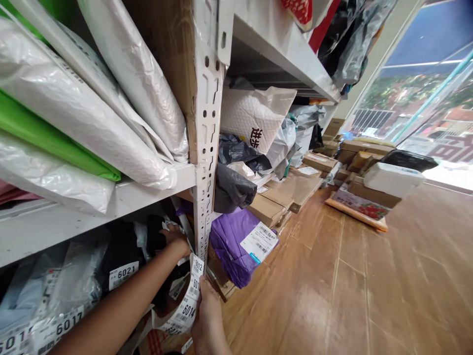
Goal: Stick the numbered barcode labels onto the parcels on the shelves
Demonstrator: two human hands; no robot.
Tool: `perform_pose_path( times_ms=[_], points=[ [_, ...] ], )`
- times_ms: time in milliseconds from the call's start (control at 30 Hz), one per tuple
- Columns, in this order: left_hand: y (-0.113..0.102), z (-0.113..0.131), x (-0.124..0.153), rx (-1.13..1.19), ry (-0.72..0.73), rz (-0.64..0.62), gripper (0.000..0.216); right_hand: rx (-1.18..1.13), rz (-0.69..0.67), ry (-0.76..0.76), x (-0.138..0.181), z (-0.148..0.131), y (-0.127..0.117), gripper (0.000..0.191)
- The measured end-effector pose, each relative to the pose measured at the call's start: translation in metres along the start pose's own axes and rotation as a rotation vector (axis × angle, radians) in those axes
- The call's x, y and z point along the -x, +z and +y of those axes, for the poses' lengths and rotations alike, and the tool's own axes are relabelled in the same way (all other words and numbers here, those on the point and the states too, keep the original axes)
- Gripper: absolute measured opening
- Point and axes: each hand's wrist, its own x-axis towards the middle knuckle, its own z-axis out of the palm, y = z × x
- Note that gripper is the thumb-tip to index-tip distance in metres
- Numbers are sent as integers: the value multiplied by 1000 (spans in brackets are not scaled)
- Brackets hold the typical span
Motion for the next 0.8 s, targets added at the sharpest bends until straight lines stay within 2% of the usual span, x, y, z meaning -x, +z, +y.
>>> perform_pose_path(
  times_ms=[167, 233, 333, 367, 400, 433, 467, 567, 600, 700, 767, 800],
  points=[
    [-10, -16, 4, 101, 132, 48, 70, 9, -15, 7, -1, 0, -5, 42],
    [-16, -26, 12, 135, 125, 132, 68, 25, 10, -15, -6, 5, -9, 43],
    [-18, -39, 38, 194, 117, 287, 52, 13, 135, -116, -10, 13, -10, 47],
    [-16, -41, 50, 242, 156, 329, 49, 5, 183, -159, -10, 13, -7, 48],
    [-12, -41, 63, 465, 221, 430, 47, 4, 223, -209, -8, 13, -3, 48],
    [-7, -38, 77, 723, 245, 469, 46, 14, 250, -262, -5, 10, 2, 48],
    [-3, -33, 91, 974, 223, 427, 48, 40, 269, -318, -1, 5, 8, 47],
    [-1, -12, 129, 1549, 42, -1, 60, 204, 283, -463, 17, -19, 25, 46],
    [-5, -4, 138, 1671, 10, -96, 62, 262, 278, -490, 25, -29, 30, 47],
    [-30, 16, 159, 1810, 30, -302, 60, 335, 305, -516, 58, -61, 42, 51],
    [-57, 29, 177, 1747, 91, -374, 55, 293, 346, -495, 92, -90, 49, 54],
    [-74, 36, 190, 1690, 131, -372, 52, 278, 354, -480, 114, -108, 53, 54]
  ],
)
